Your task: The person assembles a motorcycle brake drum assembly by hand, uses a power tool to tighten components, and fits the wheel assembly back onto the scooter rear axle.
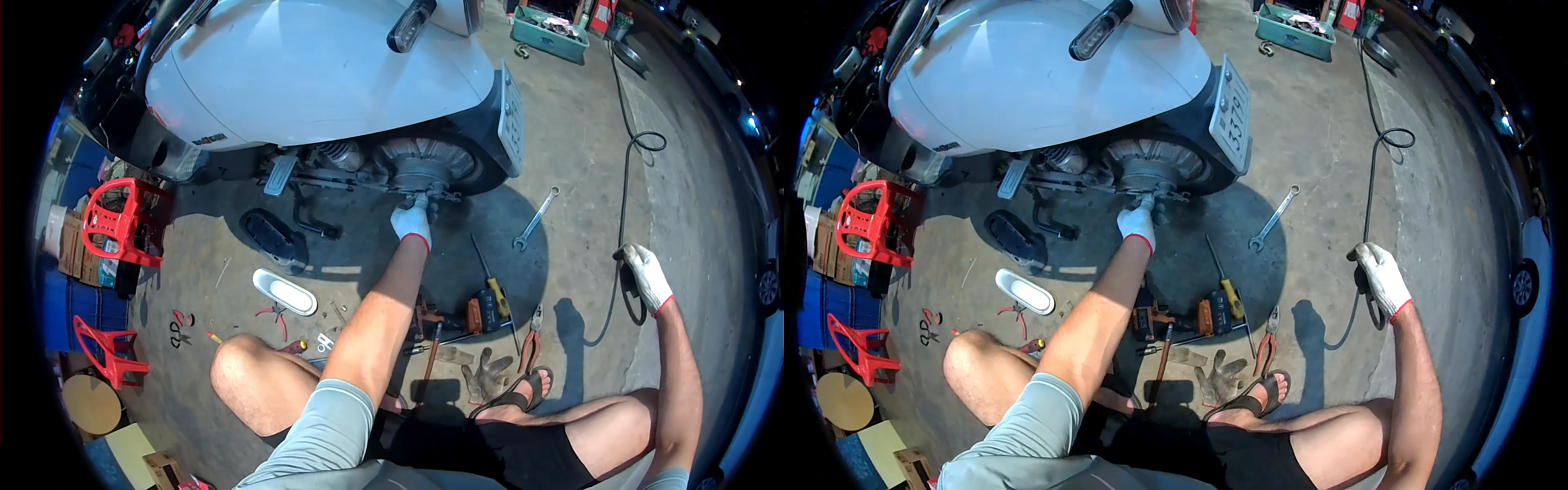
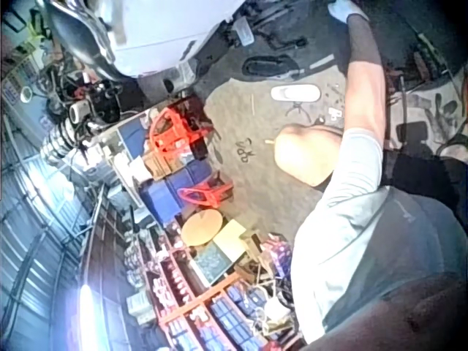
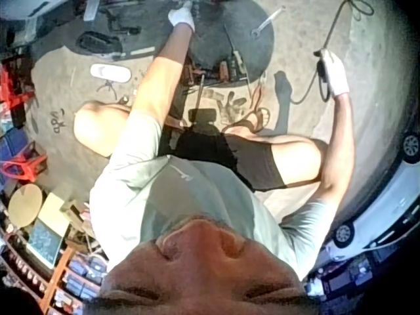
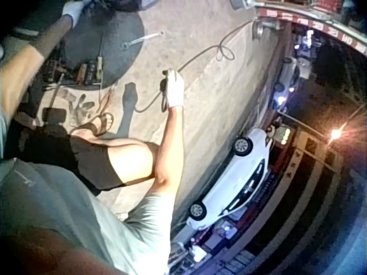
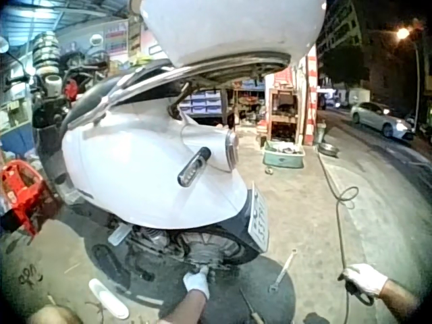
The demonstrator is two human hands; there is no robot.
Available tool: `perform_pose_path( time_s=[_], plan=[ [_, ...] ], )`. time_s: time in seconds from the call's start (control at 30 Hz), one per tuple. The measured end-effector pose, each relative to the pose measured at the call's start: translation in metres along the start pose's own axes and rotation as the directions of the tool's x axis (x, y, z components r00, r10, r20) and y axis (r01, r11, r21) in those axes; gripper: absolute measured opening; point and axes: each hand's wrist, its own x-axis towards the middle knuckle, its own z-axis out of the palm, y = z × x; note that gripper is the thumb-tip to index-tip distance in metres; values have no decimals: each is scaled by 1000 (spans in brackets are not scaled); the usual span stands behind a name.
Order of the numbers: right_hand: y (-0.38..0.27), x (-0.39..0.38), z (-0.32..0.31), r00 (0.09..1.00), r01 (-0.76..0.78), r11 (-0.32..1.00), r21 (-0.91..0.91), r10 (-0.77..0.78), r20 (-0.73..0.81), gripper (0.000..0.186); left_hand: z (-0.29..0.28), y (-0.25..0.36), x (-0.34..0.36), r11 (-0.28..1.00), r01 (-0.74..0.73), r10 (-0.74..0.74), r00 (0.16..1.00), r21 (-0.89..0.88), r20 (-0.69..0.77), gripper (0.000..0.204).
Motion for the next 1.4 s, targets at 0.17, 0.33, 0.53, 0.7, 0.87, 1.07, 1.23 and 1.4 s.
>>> perform_pose_path(
  time_s=[0.17,0.33,0.53,0.7,0.87,1.07,1.23,1.4],
  plan=[
    [-2,5,6,1000,-7,1000,19,6,11,38,-45,-23,46,952,-280,272,959,126,74,26],
    [2,2,0,1000,-12,1000,-7,12,26,38,-35,-22,43,947,-320,303,917,24,259,39],
    [9,3,-7,1000,-17,1000,24,17,25,38,-56,-25,45,755,-415,351,910,508,222,39],
    [2,-2,-3,998,-8,1000,18,6,70,34,-78,-24,65,745,-414,284,907,523,313,36],
    [8,-1,-5,997,-11,1000,-24,13,71,21,-82,-17,63,690,-422,288,905,588,313,35],
    [30,5,-12,997,-16,996,-91,23,72,23,-78,-15,55,834,-402,295,904,379,309,27],
    [33,5,-5,998,-16,996,-92,22,66,20,-72,-20,80,943,-282,250,951,178,180,23],
    [23,-10,-7,997,-73,980,-185,79,21,14,-36,-26,76,993,-8,28,985,-119,171,13]
  ],
)
